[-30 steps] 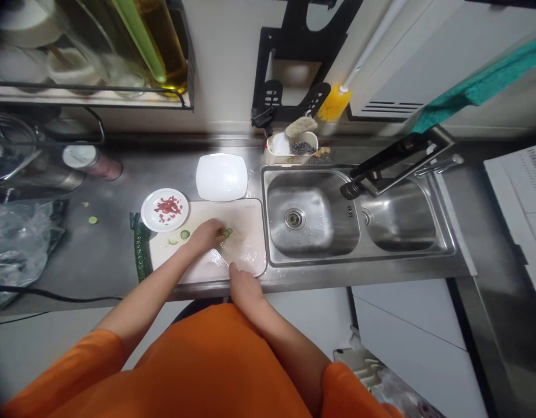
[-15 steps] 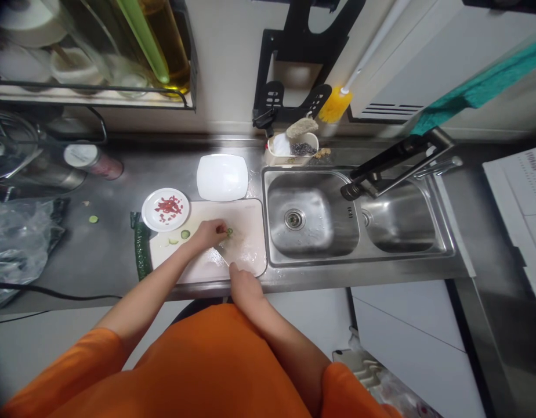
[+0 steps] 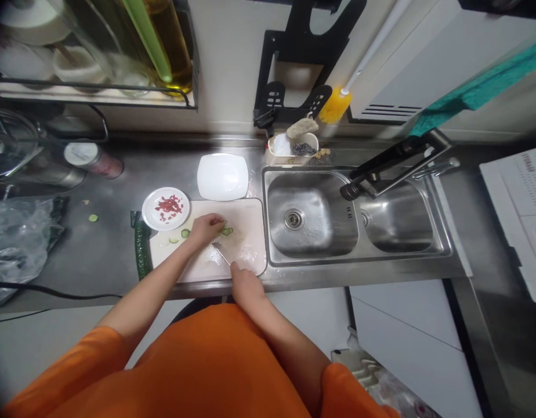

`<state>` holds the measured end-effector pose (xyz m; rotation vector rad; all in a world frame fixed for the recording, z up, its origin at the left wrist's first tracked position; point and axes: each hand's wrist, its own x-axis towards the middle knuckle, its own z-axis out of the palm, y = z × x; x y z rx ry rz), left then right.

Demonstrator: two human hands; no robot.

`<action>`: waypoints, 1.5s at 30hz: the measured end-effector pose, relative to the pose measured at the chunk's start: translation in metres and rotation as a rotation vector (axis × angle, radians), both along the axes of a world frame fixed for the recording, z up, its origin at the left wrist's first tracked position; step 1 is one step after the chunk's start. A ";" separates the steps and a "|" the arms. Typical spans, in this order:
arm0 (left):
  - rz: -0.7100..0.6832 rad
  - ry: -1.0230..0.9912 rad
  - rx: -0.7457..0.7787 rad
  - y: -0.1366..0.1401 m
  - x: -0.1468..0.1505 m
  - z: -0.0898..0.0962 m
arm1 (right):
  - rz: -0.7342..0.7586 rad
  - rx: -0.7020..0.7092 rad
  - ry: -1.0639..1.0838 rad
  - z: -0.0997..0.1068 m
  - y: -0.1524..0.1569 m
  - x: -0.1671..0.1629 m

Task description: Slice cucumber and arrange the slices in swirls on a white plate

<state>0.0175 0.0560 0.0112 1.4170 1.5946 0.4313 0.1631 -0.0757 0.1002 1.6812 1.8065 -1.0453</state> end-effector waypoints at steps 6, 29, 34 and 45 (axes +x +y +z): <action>0.154 -0.077 -0.061 0.003 -0.012 0.006 | -0.013 0.004 -0.010 0.000 -0.001 0.000; 0.017 0.339 0.307 -0.076 -0.044 -0.008 | 0.006 0.068 -0.016 -0.004 0.010 -0.015; 0.033 0.315 0.310 -0.077 -0.042 -0.008 | 0.030 0.083 -0.005 -0.003 0.011 -0.022; 0.052 0.285 0.288 -0.076 -0.043 -0.009 | 0.043 0.054 -0.032 0.003 0.014 -0.028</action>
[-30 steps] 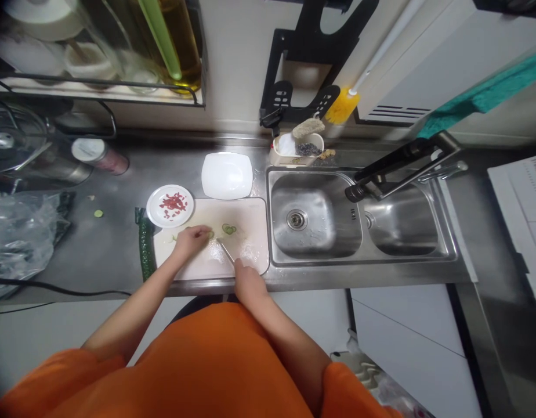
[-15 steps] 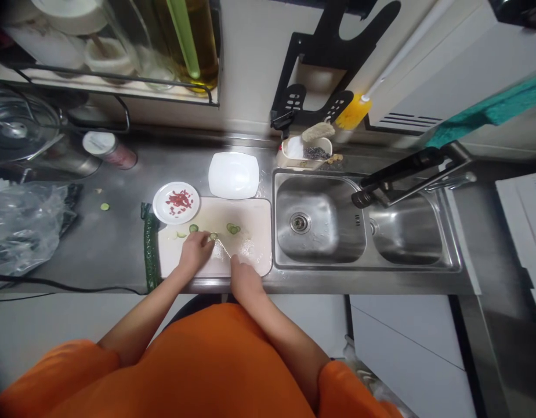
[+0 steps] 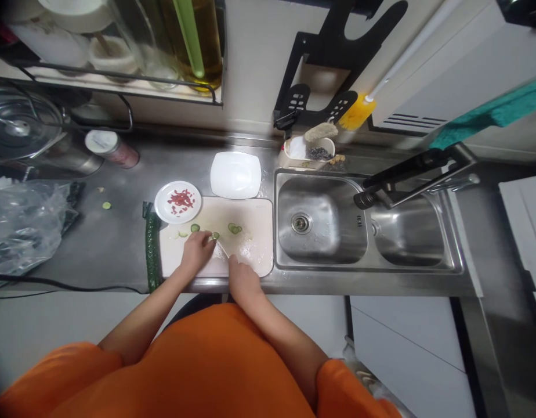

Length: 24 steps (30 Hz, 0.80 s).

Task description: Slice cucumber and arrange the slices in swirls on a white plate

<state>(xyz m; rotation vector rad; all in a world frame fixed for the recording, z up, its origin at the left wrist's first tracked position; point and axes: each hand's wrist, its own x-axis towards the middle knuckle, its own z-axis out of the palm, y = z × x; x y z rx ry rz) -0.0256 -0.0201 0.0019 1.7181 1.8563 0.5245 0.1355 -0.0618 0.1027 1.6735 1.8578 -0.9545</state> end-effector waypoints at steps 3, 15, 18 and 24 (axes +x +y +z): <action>-0.001 -0.001 0.001 0.000 0.000 0.000 | -0.006 0.013 -0.003 -0.002 -0.001 -0.001; -0.006 0.010 0.009 0.000 0.001 -0.001 | -0.027 0.029 0.002 -0.006 -0.002 -0.002; -0.004 0.008 0.005 0.001 0.001 0.000 | -0.026 0.020 0.008 -0.005 0.000 -0.004; 0.003 0.006 -0.015 0.002 0.000 0.000 | -0.025 -0.008 0.027 -0.002 0.004 -0.008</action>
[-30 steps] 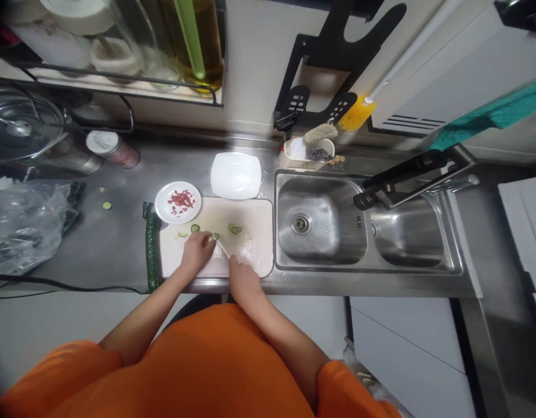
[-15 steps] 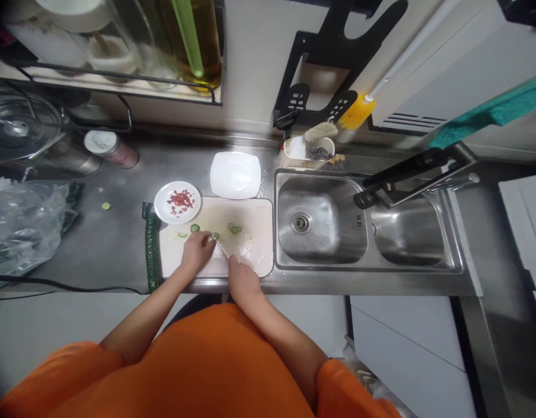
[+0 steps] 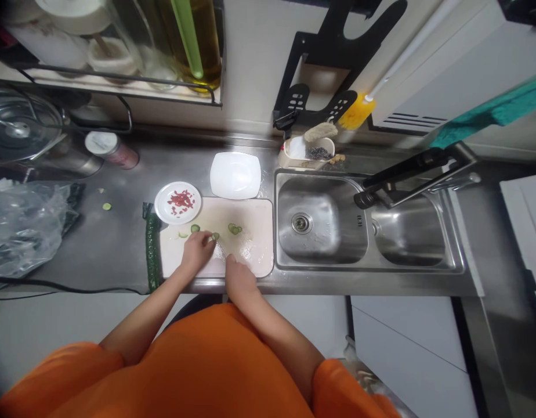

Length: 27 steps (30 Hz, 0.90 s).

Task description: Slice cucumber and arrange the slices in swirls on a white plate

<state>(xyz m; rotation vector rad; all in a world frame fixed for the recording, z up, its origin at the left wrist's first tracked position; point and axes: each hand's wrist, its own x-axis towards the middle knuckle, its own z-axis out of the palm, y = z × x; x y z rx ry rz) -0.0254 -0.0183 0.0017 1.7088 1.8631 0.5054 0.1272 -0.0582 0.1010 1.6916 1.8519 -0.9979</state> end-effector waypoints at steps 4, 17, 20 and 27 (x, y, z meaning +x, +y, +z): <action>0.005 0.002 0.000 0.003 0.000 0.001 | 0.013 -0.013 -0.011 0.003 -0.003 0.004; 0.385 -0.200 -0.178 0.015 -0.020 0.033 | -0.002 -0.080 -0.051 0.014 -0.015 0.026; 0.438 -0.168 -0.175 0.021 -0.034 0.032 | 0.005 -0.078 -0.057 0.013 -0.015 0.025; 0.275 0.022 -0.027 0.022 -0.039 0.026 | 0.013 -0.068 -0.048 0.013 -0.015 0.028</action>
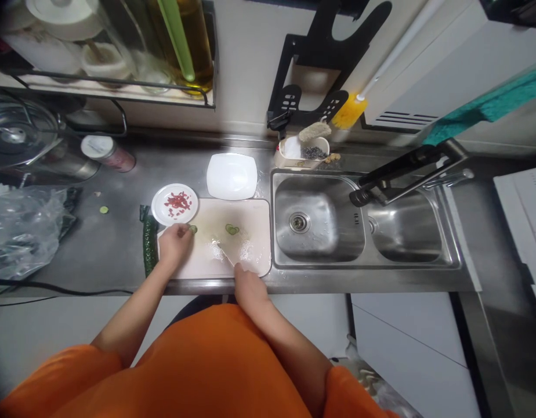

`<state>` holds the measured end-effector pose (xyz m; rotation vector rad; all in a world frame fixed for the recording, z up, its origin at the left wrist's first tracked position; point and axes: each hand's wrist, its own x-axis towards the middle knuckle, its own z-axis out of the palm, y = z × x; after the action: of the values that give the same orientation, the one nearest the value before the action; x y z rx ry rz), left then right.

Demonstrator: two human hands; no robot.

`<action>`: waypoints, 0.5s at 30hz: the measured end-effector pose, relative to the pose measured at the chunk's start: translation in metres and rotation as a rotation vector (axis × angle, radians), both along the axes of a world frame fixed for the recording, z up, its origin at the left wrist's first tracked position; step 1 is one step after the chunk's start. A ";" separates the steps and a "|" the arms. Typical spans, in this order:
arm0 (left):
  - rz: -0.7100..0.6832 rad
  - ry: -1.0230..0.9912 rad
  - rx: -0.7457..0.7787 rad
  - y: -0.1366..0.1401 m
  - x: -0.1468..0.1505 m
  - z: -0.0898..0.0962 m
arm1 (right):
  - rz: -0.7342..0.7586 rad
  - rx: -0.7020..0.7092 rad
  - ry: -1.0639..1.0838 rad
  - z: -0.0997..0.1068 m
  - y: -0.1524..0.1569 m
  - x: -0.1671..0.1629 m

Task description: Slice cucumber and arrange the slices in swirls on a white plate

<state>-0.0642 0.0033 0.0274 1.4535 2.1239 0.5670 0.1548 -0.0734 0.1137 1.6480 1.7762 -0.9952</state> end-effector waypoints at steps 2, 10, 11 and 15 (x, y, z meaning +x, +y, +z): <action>-0.093 0.027 0.051 0.002 0.006 0.002 | -0.005 -0.010 0.005 0.000 0.000 0.000; -0.783 -0.091 0.000 0.037 0.063 -0.010 | -0.011 0.000 0.012 -0.003 -0.003 0.000; -0.825 -0.072 -0.023 0.040 0.068 -0.013 | -0.013 0.003 0.017 -0.004 -0.004 0.000; -0.874 -0.035 -0.063 0.043 0.078 -0.019 | -0.018 -0.003 0.027 -0.005 -0.005 0.002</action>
<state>0.0142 0.0467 0.0089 2.0842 1.2541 0.1765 0.1563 -0.0783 0.1085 1.6594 1.7797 -1.0326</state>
